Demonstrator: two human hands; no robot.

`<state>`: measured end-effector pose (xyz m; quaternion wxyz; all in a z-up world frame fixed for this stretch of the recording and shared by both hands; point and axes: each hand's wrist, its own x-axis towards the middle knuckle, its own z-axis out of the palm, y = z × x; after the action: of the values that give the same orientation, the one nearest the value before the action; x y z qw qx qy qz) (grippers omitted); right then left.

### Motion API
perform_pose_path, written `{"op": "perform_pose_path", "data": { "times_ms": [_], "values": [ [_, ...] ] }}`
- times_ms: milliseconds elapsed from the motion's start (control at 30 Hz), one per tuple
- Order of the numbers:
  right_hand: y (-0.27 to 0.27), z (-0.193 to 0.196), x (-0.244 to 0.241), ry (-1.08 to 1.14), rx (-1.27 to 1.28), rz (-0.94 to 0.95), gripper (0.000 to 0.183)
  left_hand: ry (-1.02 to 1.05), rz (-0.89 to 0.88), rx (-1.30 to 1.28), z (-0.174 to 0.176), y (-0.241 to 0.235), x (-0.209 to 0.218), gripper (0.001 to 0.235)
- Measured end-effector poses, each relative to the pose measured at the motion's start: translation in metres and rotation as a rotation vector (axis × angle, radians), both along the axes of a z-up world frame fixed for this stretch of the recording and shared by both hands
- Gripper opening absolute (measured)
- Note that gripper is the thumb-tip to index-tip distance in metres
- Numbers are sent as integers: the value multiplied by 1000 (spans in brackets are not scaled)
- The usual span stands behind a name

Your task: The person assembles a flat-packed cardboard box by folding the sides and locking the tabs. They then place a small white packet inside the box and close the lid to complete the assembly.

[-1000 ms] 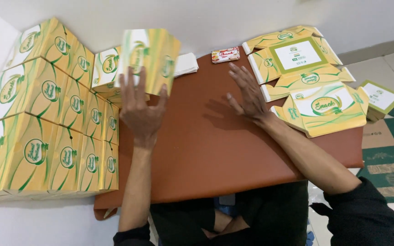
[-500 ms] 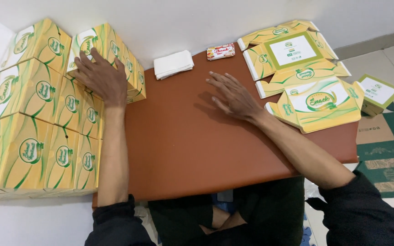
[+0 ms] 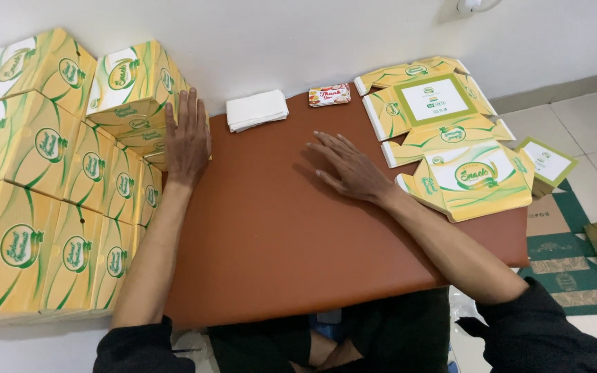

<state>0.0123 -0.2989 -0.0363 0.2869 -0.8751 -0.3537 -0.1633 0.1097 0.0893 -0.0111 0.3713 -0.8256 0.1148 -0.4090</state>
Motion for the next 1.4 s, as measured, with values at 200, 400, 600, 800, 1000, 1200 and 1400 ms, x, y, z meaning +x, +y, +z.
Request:
{"op": "perform_pose_path", "data": {
  "times_ms": [200, 400, 600, 800, 1000, 1200, 1400],
  "values": [
    [0, -10, 3, 52, -87, -37, 55, 45, -102, -135, -14, -1, 7, 61],
    [-13, -27, 19, -179, -187, -303, 51, 311, -393, -375, -33, -58, -44, 62],
    [-49, -4, 21, 213, -468, -1001, 77, 544, -464, -744, -51, -56, -52, 54],
    [-84, -32, 44, 288, -464, -1003, 78, 616, -432, -825, -61, -47, -45, 56],
    [-82, -8, 39, 348, -527, -901, 83, 650, -481, -828, -62, -43, -43, 56],
    [-93, 38, 45, 512, -559, -726, 64, 711, -500, -849, -75, -30, -36, 58],
    [-63, 119, 0, 682, -383, -564, 53, 801, -510, -842, -67, -28, -41, 61]
  ]
}}
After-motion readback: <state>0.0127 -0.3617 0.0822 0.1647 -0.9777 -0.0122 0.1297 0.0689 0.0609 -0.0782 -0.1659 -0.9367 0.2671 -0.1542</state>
